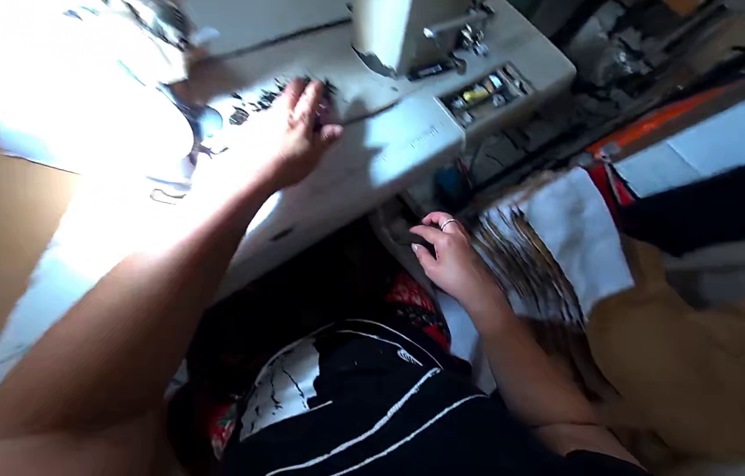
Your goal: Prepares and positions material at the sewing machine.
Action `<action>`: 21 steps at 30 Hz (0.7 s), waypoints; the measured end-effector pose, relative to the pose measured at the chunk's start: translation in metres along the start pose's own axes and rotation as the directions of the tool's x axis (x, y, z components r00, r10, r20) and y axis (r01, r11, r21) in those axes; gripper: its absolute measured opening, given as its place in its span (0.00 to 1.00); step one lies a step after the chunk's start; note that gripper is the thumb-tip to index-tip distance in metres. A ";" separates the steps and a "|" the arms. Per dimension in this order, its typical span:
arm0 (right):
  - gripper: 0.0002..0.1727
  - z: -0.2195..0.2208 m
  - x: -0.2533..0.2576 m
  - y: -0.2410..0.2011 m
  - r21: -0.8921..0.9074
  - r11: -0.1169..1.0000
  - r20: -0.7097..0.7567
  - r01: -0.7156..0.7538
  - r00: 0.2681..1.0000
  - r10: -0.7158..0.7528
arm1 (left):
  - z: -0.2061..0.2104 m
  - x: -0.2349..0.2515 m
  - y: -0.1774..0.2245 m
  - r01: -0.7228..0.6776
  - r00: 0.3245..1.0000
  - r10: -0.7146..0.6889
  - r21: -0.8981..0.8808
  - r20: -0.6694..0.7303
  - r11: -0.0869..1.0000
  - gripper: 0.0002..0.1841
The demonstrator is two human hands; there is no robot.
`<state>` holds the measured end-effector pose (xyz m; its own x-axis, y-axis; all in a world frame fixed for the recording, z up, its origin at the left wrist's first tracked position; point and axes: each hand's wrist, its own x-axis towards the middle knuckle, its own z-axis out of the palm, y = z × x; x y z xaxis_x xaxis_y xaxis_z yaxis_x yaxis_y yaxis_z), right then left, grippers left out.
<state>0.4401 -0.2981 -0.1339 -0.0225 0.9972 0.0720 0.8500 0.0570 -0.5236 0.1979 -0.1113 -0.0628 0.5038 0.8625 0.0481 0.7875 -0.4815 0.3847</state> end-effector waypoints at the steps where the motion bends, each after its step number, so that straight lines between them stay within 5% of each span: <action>1: 0.16 -0.006 -0.013 0.014 -0.059 0.990 0.127 -0.127 0.983 0.133 | 0.006 0.007 0.004 0.053 0.998 -0.053 -0.001 0.028 0.999 0.37; 4: 0.25 -0.010 -0.047 0.050 -0.244 0.888 0.403 -0.389 0.792 0.458 | 0.020 0.010 0.007 0.097 0.995 -0.097 0.044 -0.005 0.994 0.31; 6: 0.29 -0.003 -0.058 0.061 -0.301 0.833 0.510 -0.464 0.660 0.552 | 0.021 0.000 0.003 0.059 0.995 -0.054 0.057 -0.085 0.997 0.22; 8: 0.32 0.010 -0.059 0.068 -0.275 0.826 0.578 -0.493 0.601 0.552 | 0.018 -0.015 -0.001 0.030 0.991 -0.019 0.084 -0.136 0.996 0.19; 13: 0.27 0.070 -0.044 0.092 -0.290 0.801 0.568 -0.524 0.579 0.585 | 0.006 -0.061 -0.008 0.119 0.977 -0.092 0.133 -0.190 0.984 0.20; 17: 0.20 0.085 -0.038 0.094 -0.346 0.777 0.583 -0.526 0.528 0.617 | -0.004 -0.108 -0.028 0.201 0.945 -0.241 -0.192 -0.220 0.961 0.25; 19: 0.19 0.078 -0.036 0.092 -0.259 0.810 0.580 -0.527 0.586 0.566 | -0.006 -0.138 -0.044 0.245 0.919 -0.325 -0.323 -0.221 0.914 0.25; 21: 0.15 0.066 -0.030 0.090 -0.016 0.864 0.507 -0.504 0.740 0.441 | -0.007 -0.166 -0.053 0.205 0.921 -0.323 -0.436 -0.217 0.876 0.24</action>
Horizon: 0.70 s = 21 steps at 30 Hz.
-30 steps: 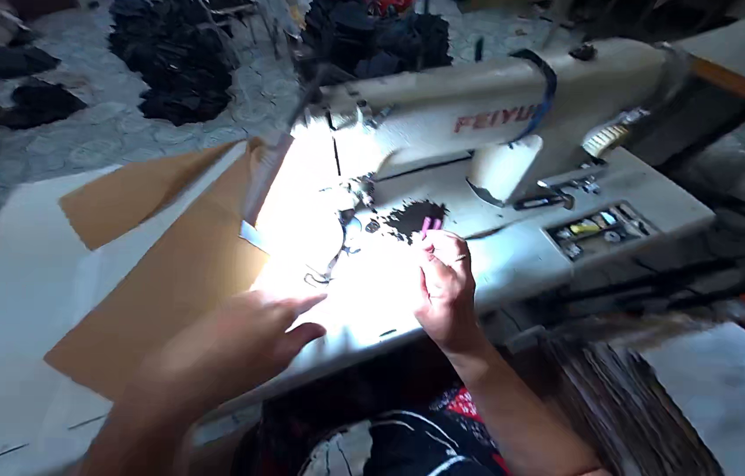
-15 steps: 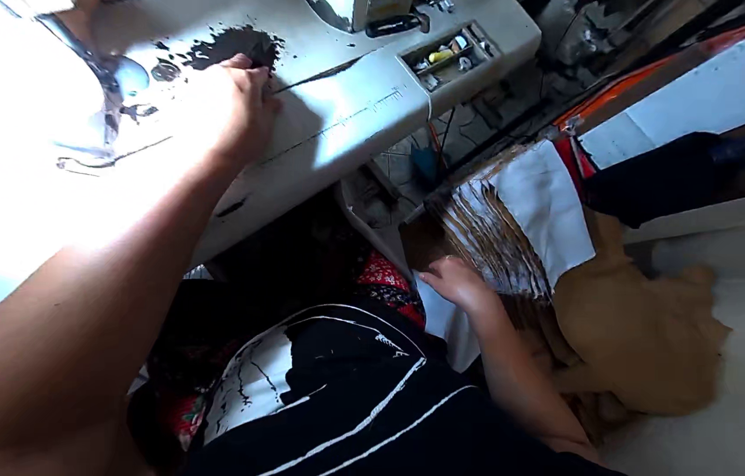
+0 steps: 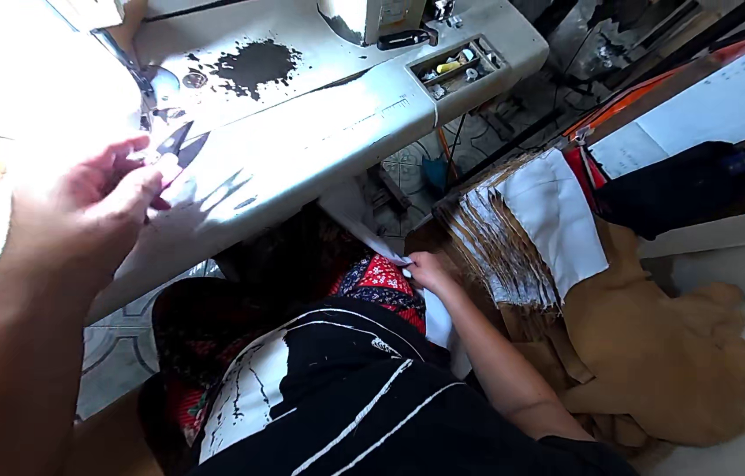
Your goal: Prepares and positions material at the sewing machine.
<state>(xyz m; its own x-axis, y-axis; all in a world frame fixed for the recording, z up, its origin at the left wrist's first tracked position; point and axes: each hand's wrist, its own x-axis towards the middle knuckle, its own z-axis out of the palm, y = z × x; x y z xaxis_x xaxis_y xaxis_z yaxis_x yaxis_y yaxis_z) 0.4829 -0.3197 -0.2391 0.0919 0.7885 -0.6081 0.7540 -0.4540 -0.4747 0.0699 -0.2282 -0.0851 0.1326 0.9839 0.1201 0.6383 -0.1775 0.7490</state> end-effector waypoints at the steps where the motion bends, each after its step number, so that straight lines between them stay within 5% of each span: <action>1: 0.14 -0.010 -0.004 -0.009 0.080 0.992 -0.076 0.095 0.993 -0.089 | -0.003 -0.011 -0.001 0.002 1.000 -0.001 -0.063 0.011 0.998 0.25; 5: 0.12 -0.063 -0.016 -0.065 0.218 0.843 -0.402 0.491 0.832 -0.381 | 0.006 -0.040 0.036 0.024 0.997 -0.007 -0.208 0.078 0.978 0.21; 10: 0.10 -0.154 -0.032 -0.166 0.117 0.491 -0.811 0.863 0.368 -0.455 | 0.033 -0.048 0.082 -0.041 0.989 0.078 -0.271 0.126 0.962 0.19; 12: 0.11 -0.180 -0.039 -0.202 0.079 0.412 -0.860 0.908 0.271 -0.432 | 0.042 -0.048 0.094 -0.090 0.984 0.134 -0.318 0.119 0.944 0.18; 14: 0.13 -0.186 -0.048 -0.219 0.035 0.519 -0.760 0.854 0.360 -0.542 | 0.049 -0.050 0.100 -0.121 0.973 0.185 -0.374 0.139 0.919 0.17; 17: 0.13 -0.156 -0.046 -0.219 -0.121 0.695 -0.379 0.709 0.614 -0.692 | 0.065 -0.054 0.097 -0.201 0.938 0.301 -0.438 0.172 0.876 0.18; 21: 0.10 -0.105 -0.039 -0.191 -0.009 0.762 -0.188 0.648 0.747 -0.638 | 0.086 -0.061 0.085 -0.096 0.925 0.258 -0.482 0.281 0.871 0.18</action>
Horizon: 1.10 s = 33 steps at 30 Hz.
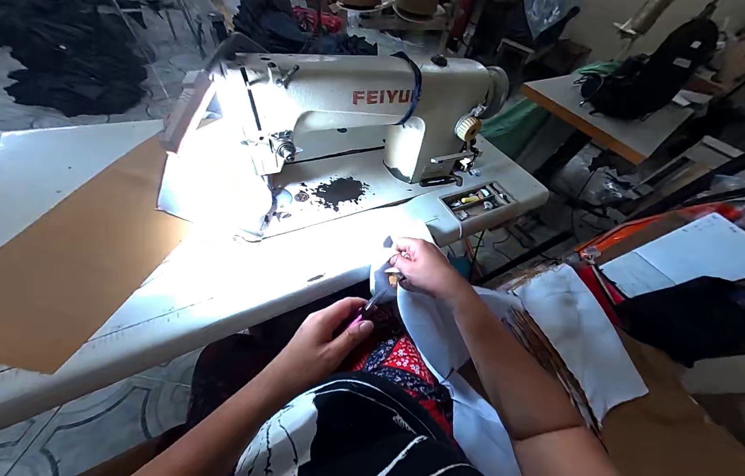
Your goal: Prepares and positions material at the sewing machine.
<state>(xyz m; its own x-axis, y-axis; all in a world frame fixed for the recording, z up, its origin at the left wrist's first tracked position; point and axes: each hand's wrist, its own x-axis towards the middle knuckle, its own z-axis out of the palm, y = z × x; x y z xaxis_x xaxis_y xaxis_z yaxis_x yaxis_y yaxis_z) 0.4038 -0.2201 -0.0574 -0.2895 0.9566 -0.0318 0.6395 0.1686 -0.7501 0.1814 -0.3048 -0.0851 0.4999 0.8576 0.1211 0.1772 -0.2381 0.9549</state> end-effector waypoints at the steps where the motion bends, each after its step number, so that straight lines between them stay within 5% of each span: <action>1: 0.07 0.005 -0.006 0.005 0.065 0.998 -0.006 -0.021 1.000 0.022 | 0.004 -0.001 -0.003 0.045 0.999 -0.045 -0.012 0.028 0.999 0.19; 6: 0.11 0.012 -0.027 0.020 0.197 0.980 -0.124 0.040 0.992 -0.015 | 0.019 0.007 -0.020 0.092 0.993 -0.092 0.015 0.067 0.996 0.19; 16: 0.07 0.008 -0.033 0.028 0.317 0.945 -0.069 0.078 0.996 -0.059 | 0.025 0.021 -0.031 0.166 0.986 -0.168 0.133 0.003 0.977 0.19; 26: 0.06 0.015 -0.021 0.015 0.285 0.954 -0.043 0.088 0.996 -0.079 | 0.035 0.026 -0.032 0.145 0.974 -0.103 0.205 -0.203 0.968 0.16; 33: 0.07 0.015 -0.021 0.009 0.264 0.959 -0.037 0.101 0.995 -0.094 | 0.030 0.028 -0.033 0.128 0.977 -0.067 0.300 -0.204 0.945 0.14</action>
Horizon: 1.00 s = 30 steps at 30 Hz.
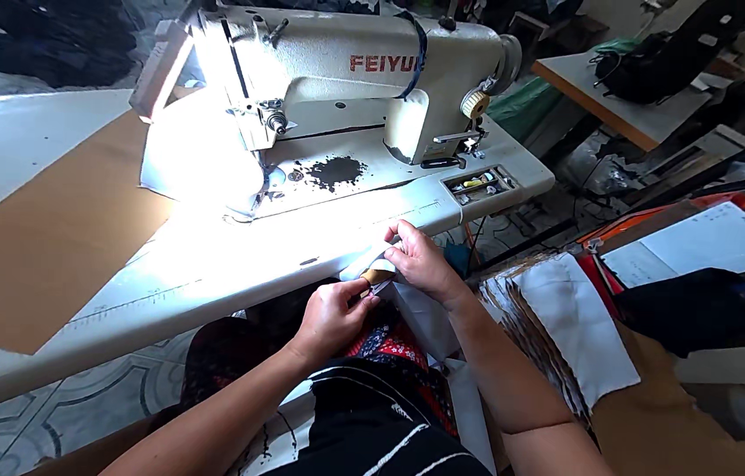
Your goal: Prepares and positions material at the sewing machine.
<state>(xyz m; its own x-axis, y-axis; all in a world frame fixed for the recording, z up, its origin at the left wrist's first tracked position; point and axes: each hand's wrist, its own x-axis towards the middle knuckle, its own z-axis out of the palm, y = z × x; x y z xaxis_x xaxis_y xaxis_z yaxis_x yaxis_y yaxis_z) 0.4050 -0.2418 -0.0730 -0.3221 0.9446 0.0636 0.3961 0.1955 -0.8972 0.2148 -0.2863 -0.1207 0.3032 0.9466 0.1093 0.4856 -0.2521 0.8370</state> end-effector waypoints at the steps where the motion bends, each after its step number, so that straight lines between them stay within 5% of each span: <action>1: 0.08 0.000 0.000 0.000 0.006 1.000 0.005 -0.004 1.000 0.004 | -0.001 0.000 0.001 0.001 1.000 -0.001 0.013 0.009 1.000 0.14; 8: 0.12 -0.010 0.003 -0.006 -0.110 0.994 -0.081 0.016 0.996 -0.025 | -0.003 -0.003 0.011 -0.051 0.991 0.036 0.110 0.128 0.993 0.17; 15: 0.12 -0.063 -0.002 -0.002 -0.419 0.899 -0.405 0.129 0.859 -0.312 | -0.041 0.039 0.018 -0.050 0.995 0.075 0.303 -0.072 0.952 0.14; 19: 0.12 -0.075 -0.014 -0.008 -0.548 0.812 -0.304 0.203 0.856 -0.419 | -0.057 0.088 -0.009 -0.035 0.982 0.107 0.416 -0.153 0.909 0.13; 22: 0.12 -0.074 -0.013 -0.013 -0.563 0.769 -0.166 0.303 0.870 -0.464 | -0.059 0.099 -0.010 -0.227 0.941 0.309 0.417 -0.140 0.880 0.37; 25: 0.12 -0.064 -0.008 -0.028 -0.604 0.715 -0.075 0.352 0.868 -0.490 | -0.041 0.071 0.034 -0.353 0.907 0.401 0.290 -0.126 0.890 0.50; 28: 0.13 -0.046 0.000 -0.052 -0.623 0.678 -0.015 0.389 0.861 -0.508 | -0.017 0.041 0.060 -0.323 0.928 0.336 0.102 -0.164 0.941 0.47; 30: 0.14 -0.033 0.006 -0.068 -0.631 0.634 0.017 0.447 0.825 -0.565 | -0.016 0.032 0.059 -0.275 0.940 0.279 0.044 -0.198 0.960 0.37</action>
<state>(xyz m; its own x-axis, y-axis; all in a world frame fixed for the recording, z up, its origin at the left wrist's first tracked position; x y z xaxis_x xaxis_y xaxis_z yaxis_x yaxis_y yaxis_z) 0.4045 -0.2410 0.0031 -0.5040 0.6641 0.5523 0.6496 0.7128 -0.2643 0.2402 -0.2674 -0.0587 0.2578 0.8591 0.4421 0.4190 -0.5117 0.7501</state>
